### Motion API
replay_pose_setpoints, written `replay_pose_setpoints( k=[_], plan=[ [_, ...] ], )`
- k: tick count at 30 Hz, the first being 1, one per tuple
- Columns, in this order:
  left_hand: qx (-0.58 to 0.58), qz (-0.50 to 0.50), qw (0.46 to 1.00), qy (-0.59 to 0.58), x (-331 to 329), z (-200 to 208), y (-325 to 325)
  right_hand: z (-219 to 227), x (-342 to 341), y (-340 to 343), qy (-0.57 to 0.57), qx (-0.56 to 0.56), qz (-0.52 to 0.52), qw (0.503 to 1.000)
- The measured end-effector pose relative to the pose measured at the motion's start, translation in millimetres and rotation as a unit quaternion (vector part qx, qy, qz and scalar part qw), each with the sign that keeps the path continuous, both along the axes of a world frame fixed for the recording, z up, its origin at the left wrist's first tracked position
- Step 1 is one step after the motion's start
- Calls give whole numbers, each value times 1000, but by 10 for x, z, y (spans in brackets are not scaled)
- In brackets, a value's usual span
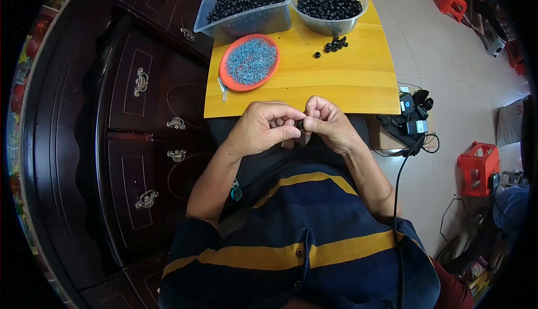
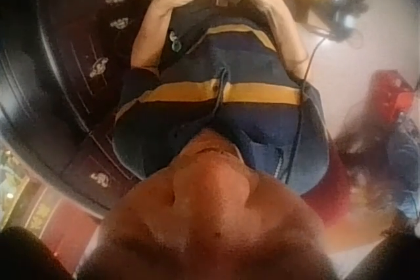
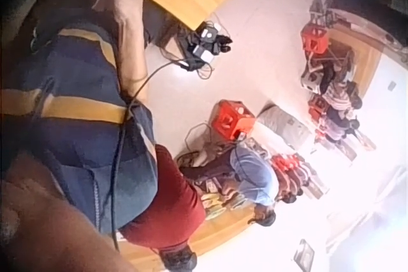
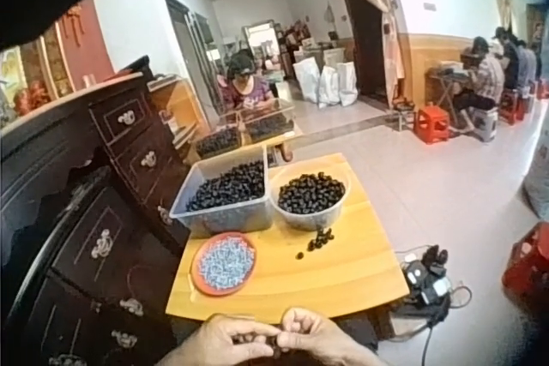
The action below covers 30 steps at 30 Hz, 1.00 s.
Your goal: The person assembles small black plastic components by hand, inserting blue beads into them.
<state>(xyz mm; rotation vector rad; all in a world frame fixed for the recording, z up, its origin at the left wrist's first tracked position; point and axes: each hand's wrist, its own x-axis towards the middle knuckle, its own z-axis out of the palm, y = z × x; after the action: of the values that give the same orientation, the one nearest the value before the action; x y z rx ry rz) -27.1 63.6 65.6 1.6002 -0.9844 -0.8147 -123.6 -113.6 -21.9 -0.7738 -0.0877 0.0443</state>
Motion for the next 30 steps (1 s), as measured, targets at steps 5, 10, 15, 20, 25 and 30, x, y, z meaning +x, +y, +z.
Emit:
replay_pose_setpoints(
  k=[5, 10, 15, 20, 25, 30],
  plan=[
    [24, 58, 996, -66, -52, -25, -103, -60, -15, 62, 49, 55, -32, 997],
    [21, 56, 993, -101, -37, -161, -93, -116, 22, 40, 60, 56, -45, 996],
    [2, 56, 992, -112, -30, -149, -88, -132, 95, 3, 34, 33, -16, 999],
    [13, 58, 974, -218, -17, -135, -55, -160, 101, 89, 45, 44, -42, 997],
    [-5, 70, 965, -253, -35, -190, -27, -200, 89, 133, 53, 17, -62, 997],
    [-41, 99, 962, -250, -68, -392, -4, -194, 80, 165, 70, -2, -77, 995]
  ],
)
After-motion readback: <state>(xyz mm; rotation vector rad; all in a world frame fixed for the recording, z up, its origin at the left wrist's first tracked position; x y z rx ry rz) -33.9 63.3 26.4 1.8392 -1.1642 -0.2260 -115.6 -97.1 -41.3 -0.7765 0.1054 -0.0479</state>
